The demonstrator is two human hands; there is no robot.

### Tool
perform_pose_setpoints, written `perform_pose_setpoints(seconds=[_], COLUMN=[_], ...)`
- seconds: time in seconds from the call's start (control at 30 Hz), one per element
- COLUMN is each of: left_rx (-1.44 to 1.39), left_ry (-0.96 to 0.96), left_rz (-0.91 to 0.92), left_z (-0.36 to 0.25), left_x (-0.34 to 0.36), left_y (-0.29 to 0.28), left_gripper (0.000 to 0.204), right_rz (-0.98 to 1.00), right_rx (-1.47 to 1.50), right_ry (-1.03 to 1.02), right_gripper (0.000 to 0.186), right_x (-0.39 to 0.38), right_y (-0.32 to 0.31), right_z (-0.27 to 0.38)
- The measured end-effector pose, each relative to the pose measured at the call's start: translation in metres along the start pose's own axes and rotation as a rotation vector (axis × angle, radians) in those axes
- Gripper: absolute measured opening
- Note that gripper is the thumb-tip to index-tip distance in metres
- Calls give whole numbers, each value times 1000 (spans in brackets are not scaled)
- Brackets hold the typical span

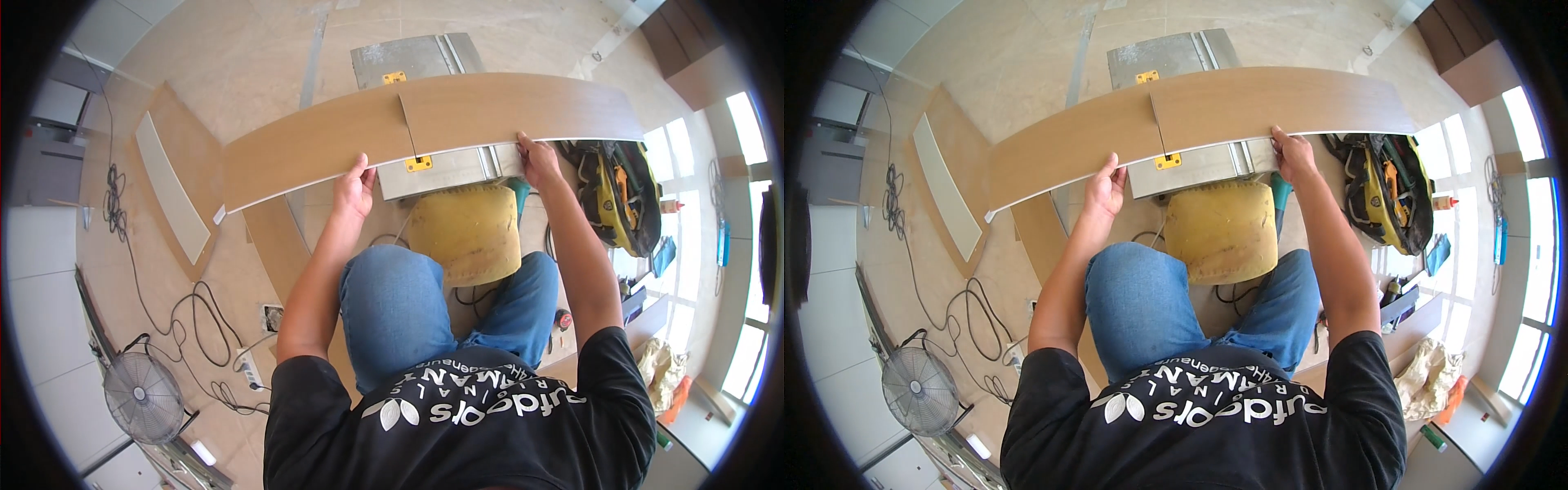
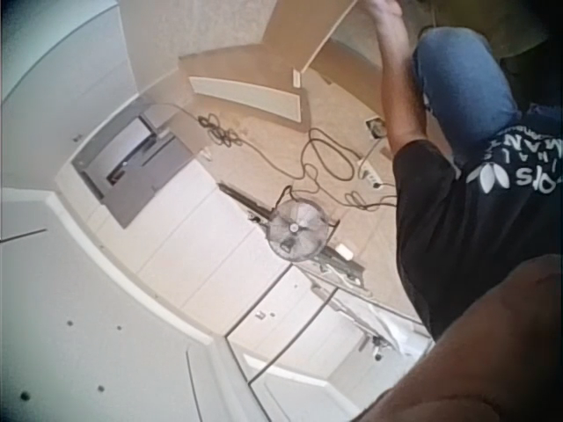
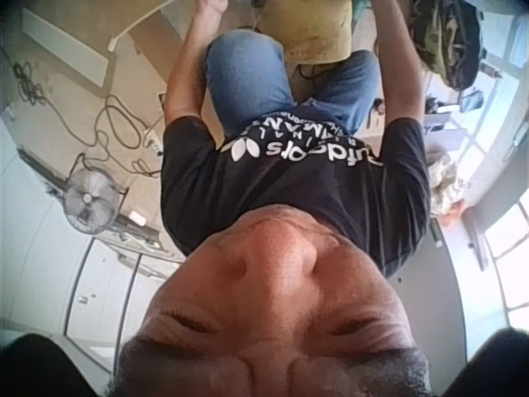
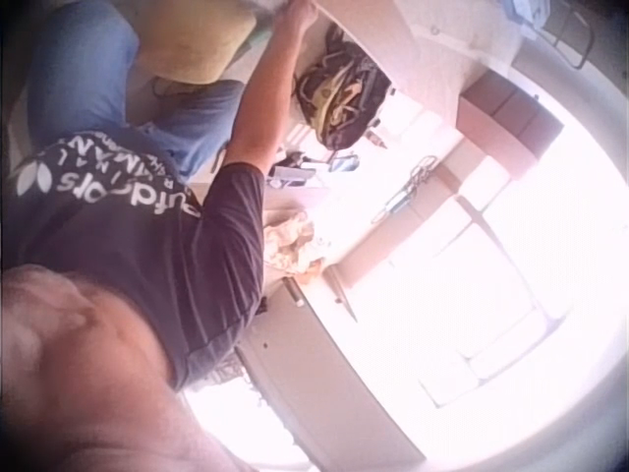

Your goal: The person cuts flooring panels using a table saw and then places a cut panel onto the floor by hand near a door frame.

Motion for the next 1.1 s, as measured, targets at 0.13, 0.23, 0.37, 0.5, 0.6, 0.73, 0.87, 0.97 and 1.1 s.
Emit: perform_pose_setpoints(seconds=[0.13,0.23,0.37,0.5,0.6,0.73,0.87,0.97,1.1], left_rx=[-7,-9,-6,-18,-23,4,25,-78,7], left_ry=[-9,-7,-7,1,-10,16,-11,-180,-125], left_rz=[-4,5,13,3,17,44,72,61,140], left_z=[-1,0,4,2,-1,-4,4,13,-7], left_x=[-4,-9,-18,-23,-26,-28,-34,-42,-5], left_y=[-4,-5,-1,-9,-11,-17,-13,-16,-57], left_gripper=[23,22,21,24,23,20,14,6,12], right_rz=[16,13,7,-6,-1,-3,-3,-107,30], right_rx=[0,-6,-30,-42,-65,-143,-146,-168,495], right_ry=[7,5,4,16,17,-18,-18,-127,-235], right_gripper=[26,25,25,22,20,19,19,19,24], right_x=[-4,-3,0,-11,-14,-31,-48,-68,-110], right_y=[-1,-6,-20,-15,-16,-11,-28,-58,-116], right_z=[-3,-7,-9,-11,-12,-11,-6,-10,16])
Point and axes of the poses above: each hand's wrist, its own x-axis towards the middle knuckle, its own y-axis out of the palm, z = x × y, the point moved 6 cm from there along x, towards the middle knuckle, and after that the axes turned 5 degrees about y, right-handed, at the moved point
